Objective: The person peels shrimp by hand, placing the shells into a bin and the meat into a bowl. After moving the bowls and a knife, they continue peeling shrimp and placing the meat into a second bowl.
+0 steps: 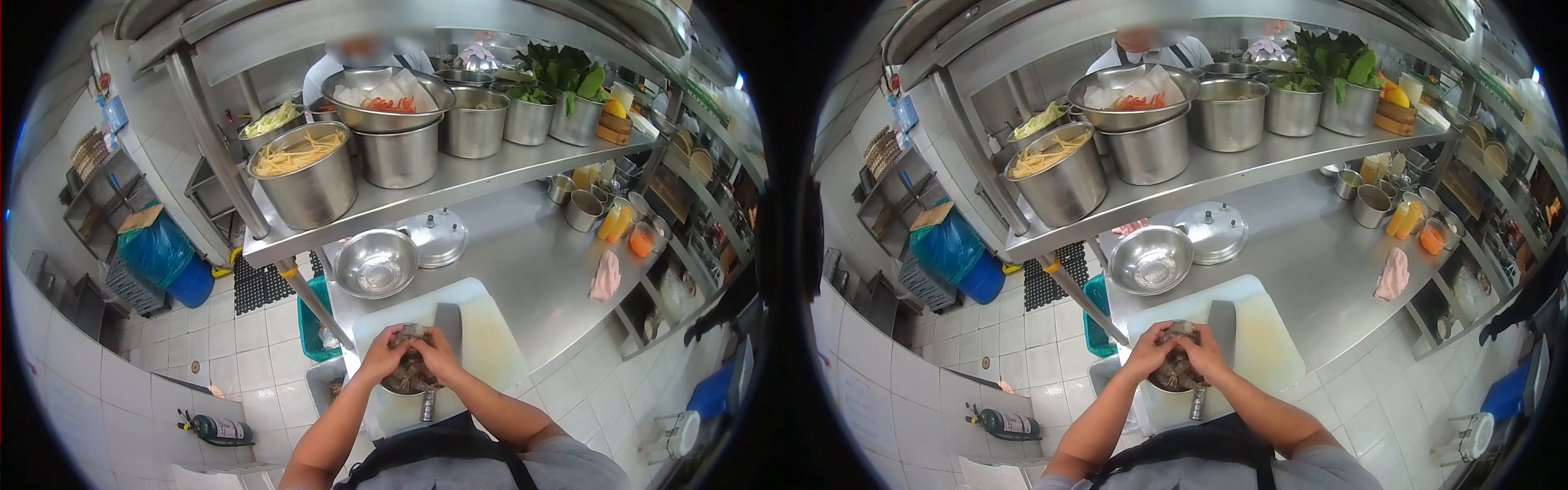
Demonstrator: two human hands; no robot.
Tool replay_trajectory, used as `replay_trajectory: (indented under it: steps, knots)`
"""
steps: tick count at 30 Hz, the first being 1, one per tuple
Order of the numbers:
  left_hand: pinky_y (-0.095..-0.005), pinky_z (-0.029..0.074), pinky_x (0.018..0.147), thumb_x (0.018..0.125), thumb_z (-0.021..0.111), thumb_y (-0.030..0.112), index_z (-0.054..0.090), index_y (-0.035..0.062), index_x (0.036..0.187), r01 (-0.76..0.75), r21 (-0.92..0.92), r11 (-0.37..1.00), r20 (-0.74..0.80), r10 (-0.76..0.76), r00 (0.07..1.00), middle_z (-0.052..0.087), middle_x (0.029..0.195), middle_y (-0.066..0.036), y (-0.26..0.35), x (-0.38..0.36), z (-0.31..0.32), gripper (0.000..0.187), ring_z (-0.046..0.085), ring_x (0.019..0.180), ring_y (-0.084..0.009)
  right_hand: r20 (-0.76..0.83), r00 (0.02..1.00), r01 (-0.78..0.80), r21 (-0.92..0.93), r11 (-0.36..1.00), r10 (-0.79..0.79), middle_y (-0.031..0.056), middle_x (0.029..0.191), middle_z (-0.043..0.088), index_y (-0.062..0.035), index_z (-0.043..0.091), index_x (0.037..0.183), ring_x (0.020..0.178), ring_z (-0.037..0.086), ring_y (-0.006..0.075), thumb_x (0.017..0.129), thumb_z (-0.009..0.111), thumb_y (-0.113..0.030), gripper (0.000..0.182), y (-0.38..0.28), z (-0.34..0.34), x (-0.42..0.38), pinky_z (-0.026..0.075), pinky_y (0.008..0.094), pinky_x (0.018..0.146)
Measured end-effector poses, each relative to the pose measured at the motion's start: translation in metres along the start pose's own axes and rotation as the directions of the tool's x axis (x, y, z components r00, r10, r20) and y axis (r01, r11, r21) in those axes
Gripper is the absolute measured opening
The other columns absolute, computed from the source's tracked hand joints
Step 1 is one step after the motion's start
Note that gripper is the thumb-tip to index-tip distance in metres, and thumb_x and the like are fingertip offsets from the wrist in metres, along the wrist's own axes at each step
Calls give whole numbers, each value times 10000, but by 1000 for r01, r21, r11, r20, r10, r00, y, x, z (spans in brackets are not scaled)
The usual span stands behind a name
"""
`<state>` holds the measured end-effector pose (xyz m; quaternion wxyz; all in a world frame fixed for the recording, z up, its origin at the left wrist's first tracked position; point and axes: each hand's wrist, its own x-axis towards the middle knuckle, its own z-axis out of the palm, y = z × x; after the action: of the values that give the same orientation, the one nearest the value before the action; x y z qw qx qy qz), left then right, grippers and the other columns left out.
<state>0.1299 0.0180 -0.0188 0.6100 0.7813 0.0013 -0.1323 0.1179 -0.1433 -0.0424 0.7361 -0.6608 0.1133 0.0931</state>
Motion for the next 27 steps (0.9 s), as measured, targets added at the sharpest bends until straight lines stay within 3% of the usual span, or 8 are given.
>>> replay_trajectory:
  steps: [2,4,7,17,20,23,25,27]
  knots:
    - [-315,516,951,983,712,157,608,-17,1315,-37,18,999,19,37,999,689,1174,-135,0,1,-1,389,645,1103,-197,-21,999,43,-43,998,-44,125,1179,642,5,527,1315,1104,618,195,962,705,-179,435,-6,-1,-8,503,331,964]
    - [-311,531,903,972,721,156,661,3,1199,-100,-119,988,20,103,995,720,1051,-101,-9,4,-1,281,675,990,-172,-39,995,83,-87,993,-87,122,1155,654,1,560,1279,1095,624,188,968,696,-176,383,-6,-3,-11,506,329,955]
    - [-311,534,893,975,716,145,681,11,1115,-112,-109,988,55,118,991,718,1040,-90,-5,-2,-5,196,673,972,-163,8,978,210,-102,972,-210,114,1116,678,-2,603,1219,1061,643,171,976,695,-160,303,-3,-5,-12,512,319,940]
    - [-305,534,888,1007,669,130,677,12,1116,-167,-152,974,78,180,981,714,1010,-67,-3,-6,-4,161,675,965,-150,84,954,290,-29,957,-286,79,1064,698,-10,618,1167,981,659,139,999,683,-112,207,14,-7,-9,528,295,889]
    - [-295,521,931,1060,576,149,666,19,1209,-102,44,994,151,94,984,720,1113,-68,-1,-6,-9,217,662,1029,-138,97,947,319,-149,936,-307,76,1061,703,-8,621,1165,977,661,139,996,684,-119,211,10,-14,-11,534,301,879]
    - [-337,514,972,1059,542,169,661,11,1232,-185,185,965,178,152,972,730,1116,-123,-7,-2,-10,263,681,1075,-227,130,939,343,-282,896,-319,91,1072,710,-12,626,1168,977,672,157,981,699,-142,239,-3,-17,-22,541,313,867]
    - [-399,496,1027,1001,562,137,667,7,1229,-128,441,888,81,103,991,696,1206,-216,-4,-1,-7,282,655,1167,-343,140,937,350,-336,874,-321,106,1082,715,-16,628,1171,978,681,175,970,712,-161,262,-11,-19,-33,544,321,862]
    - [-441,477,1056,968,570,143,643,-11,1261,-149,504,851,70,132,989,661,1262,-253,-6,0,-3,339,615,1216,-396,143,940,341,-465,817,-311,158,1133,712,-23,631,1179,1018,707,273,936,734,-187,311,-17,-20,-40,553,359,883]
